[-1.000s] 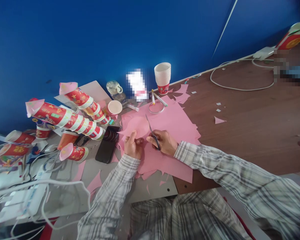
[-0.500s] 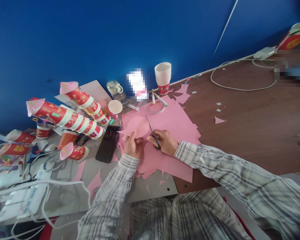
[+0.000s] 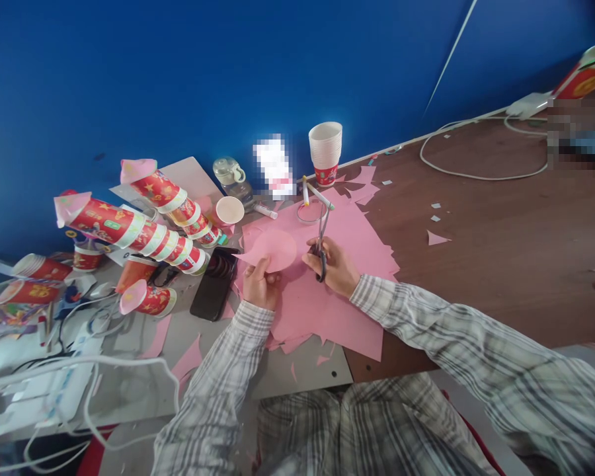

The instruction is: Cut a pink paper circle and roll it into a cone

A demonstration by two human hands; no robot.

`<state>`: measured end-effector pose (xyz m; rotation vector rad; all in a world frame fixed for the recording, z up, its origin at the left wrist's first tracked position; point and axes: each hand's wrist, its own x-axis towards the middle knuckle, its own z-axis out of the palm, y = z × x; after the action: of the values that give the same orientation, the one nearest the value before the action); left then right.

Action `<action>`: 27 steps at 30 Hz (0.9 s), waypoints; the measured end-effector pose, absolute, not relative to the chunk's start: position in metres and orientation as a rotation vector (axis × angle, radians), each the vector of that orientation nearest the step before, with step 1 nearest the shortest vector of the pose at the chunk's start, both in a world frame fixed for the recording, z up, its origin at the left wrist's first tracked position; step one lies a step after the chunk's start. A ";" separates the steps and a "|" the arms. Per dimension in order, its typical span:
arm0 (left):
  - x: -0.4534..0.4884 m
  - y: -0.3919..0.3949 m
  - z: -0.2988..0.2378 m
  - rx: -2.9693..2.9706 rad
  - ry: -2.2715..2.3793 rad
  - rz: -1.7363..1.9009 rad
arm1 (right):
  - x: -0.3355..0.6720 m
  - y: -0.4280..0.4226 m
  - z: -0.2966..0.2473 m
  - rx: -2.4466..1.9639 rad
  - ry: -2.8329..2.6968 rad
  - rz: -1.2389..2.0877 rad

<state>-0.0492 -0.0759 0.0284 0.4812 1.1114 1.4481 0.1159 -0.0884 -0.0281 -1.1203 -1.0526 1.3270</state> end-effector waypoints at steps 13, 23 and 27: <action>-0.050 -0.075 0.030 0.621 1.129 1.473 | 0.122 -0.087 -0.029 -1.246 -1.194 1.410; -0.048 -0.077 0.032 0.612 1.097 1.481 | 0.117 -0.091 -0.033 -1.275 -1.447 1.257; -0.048 -0.077 0.034 0.592 1.087 1.471 | 0.117 -0.091 -0.034 -1.283 -1.471 1.223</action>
<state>-0.0479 -0.0771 0.0341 0.5922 1.0869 1.4707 0.1171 -0.0906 -0.0342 -1.2833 -1.4709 1.2227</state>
